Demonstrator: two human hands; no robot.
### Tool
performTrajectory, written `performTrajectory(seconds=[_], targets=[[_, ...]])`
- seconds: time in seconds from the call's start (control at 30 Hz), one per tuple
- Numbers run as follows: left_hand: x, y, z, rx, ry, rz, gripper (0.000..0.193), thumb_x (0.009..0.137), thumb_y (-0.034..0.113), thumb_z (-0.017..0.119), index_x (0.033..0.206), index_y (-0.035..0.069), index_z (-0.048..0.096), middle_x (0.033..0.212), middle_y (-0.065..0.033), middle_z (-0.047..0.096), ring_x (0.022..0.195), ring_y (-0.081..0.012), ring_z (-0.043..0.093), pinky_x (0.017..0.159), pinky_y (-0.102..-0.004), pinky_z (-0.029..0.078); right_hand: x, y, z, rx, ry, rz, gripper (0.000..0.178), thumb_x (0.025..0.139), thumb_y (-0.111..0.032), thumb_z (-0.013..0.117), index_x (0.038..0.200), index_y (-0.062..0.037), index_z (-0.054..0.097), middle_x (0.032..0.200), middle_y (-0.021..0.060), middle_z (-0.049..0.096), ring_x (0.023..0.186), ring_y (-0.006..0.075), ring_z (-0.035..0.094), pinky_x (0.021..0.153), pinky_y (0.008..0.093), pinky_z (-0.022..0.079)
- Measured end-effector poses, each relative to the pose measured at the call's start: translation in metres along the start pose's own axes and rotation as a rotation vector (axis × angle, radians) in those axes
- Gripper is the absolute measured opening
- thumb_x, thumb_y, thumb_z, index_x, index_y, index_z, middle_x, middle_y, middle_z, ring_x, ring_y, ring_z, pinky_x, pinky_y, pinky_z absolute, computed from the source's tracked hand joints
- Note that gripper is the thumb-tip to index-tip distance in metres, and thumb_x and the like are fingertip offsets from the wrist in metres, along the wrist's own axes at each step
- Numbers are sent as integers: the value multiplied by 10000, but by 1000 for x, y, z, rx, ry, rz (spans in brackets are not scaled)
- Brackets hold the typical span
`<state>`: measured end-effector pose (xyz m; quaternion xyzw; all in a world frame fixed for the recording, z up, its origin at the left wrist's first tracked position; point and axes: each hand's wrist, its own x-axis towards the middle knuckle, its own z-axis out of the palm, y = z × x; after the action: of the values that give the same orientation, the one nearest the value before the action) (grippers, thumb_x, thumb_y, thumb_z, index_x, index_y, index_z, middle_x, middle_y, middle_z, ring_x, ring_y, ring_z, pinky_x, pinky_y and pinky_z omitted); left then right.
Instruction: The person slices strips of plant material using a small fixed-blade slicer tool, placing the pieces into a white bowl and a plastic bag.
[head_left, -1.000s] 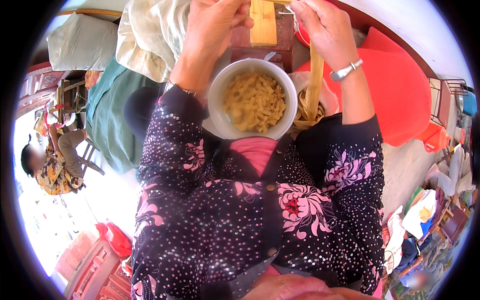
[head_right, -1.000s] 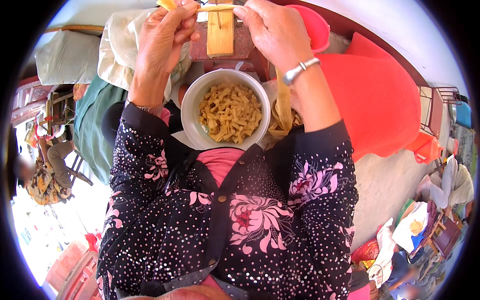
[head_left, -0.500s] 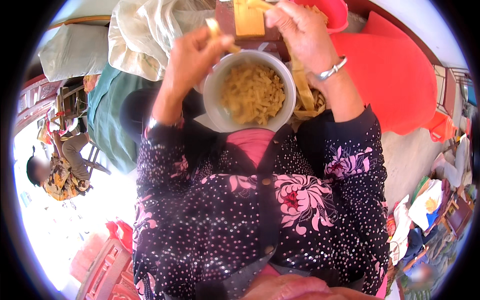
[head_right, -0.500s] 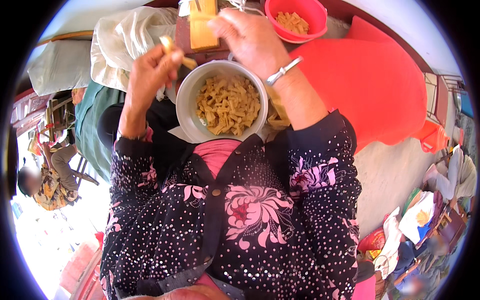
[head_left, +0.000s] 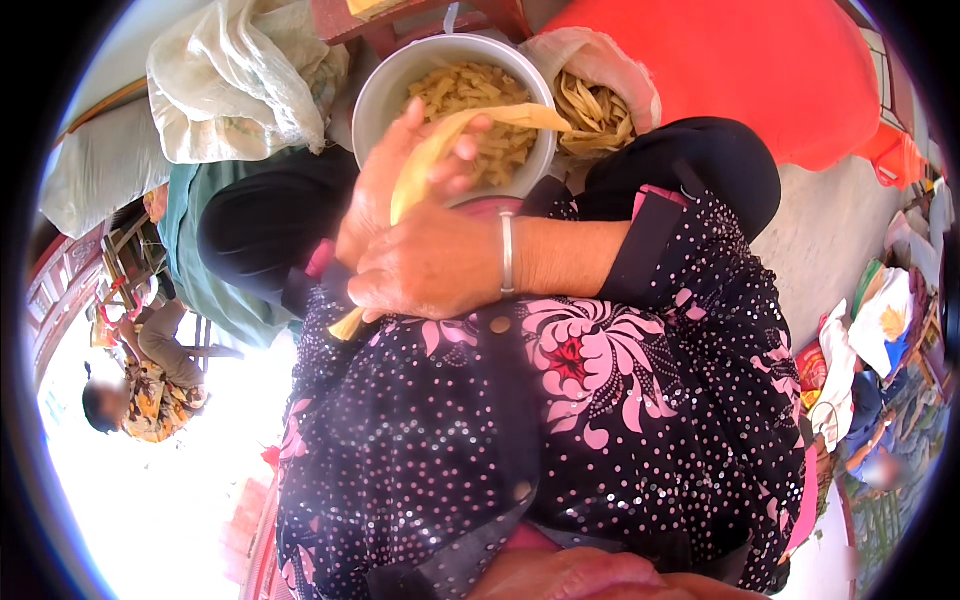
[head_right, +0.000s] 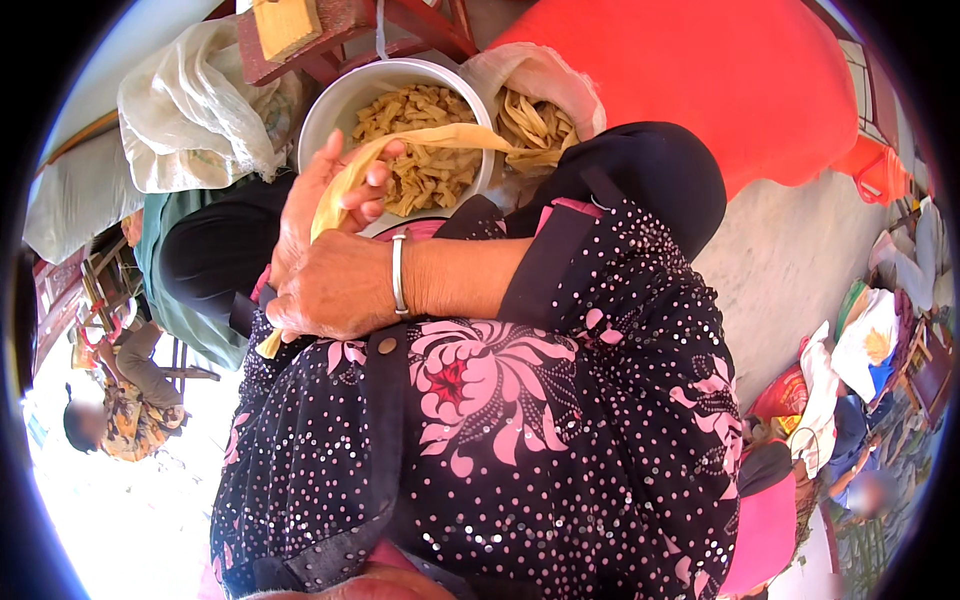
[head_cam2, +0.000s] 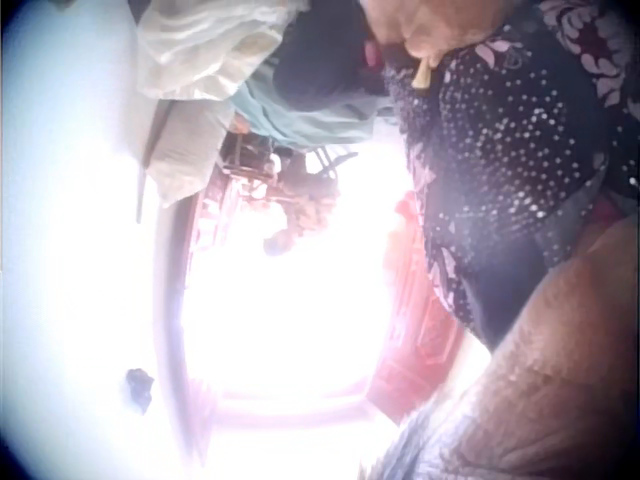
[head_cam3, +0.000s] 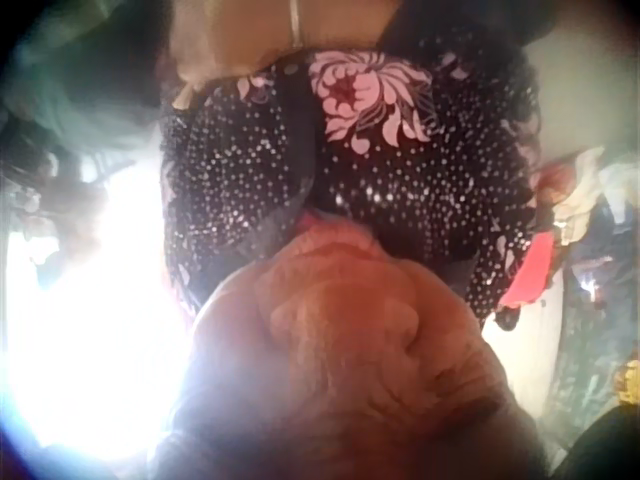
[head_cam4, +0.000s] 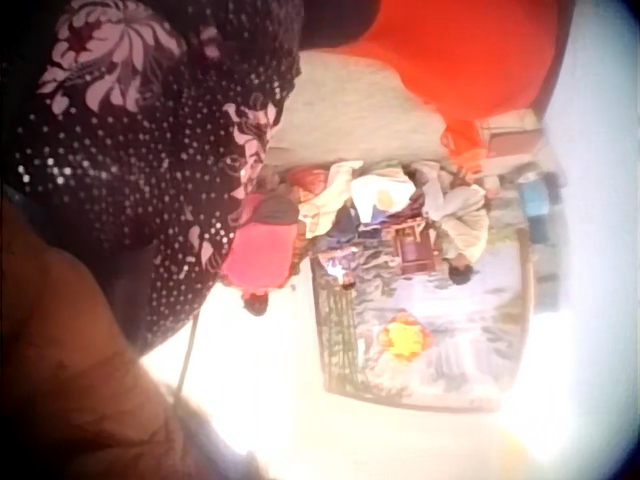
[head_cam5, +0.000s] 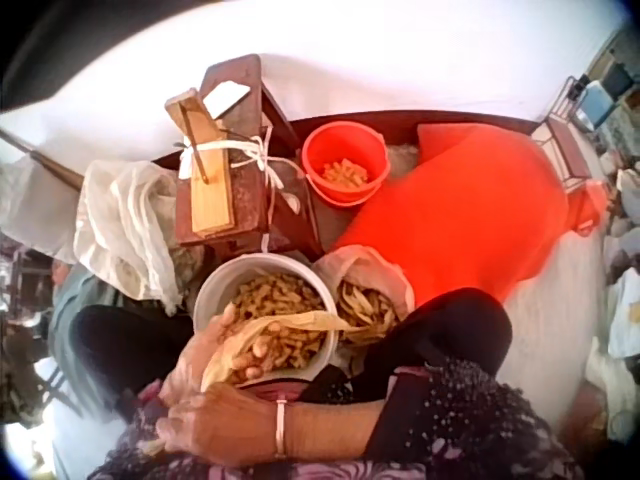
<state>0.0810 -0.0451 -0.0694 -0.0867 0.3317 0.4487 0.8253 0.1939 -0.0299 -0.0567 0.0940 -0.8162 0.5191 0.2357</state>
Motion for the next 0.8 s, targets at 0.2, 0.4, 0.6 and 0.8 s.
performTrajectory(seconds=[0.2, 0.4, 0.6, 0.8], targets=[[-10, 19, 8, 116, 165, 330, 165, 930, 155, 540, 926, -10, 530, 595, 62, 356, 448, -24, 258, 401, -180, 305, 1, 1, -18, 25, 307, 55, 145, 841, -189, 613, 765, -99, 530, 716, 41, 552, 660, 238, 581, 541, 324, 440], [-45, 6, 10, 558, 276, 697, 275, 909, 209, 548, 1082, -4, 564, 853, -42, 610, 659, -96, 565, 521, -216, 431, 20, 17, -38, 28, 844, 195, 157, 817, -177, 635, 760, -53, 557, 712, 96, 525, 680, 285, 561, 586, 375, 452], [-58, 14, 51, 634, 292, 800, 214, 909, 153, 535, 1014, -27, 585, 714, -46, 592, 561, -93, 524, 493, -201, 385, 33, 14, -51, 68, 999, 151, 144, 834, -158, 619, 772, -32, 587, 718, 113, 533, 673, 304, 561, 591, 384, 451], [-57, 23, 41, 1364, 610, 1056, 205, 923, 140, 552, 1053, -13, 593, 938, -82, 626, 756, -112, 600, 641, -213, 473, 35, 20, -64, 100, 812, 433, 312, 860, -273, 518, 695, -19, 593, 627, 198, 560, 652, 386, 571, 595, 447, 451]])
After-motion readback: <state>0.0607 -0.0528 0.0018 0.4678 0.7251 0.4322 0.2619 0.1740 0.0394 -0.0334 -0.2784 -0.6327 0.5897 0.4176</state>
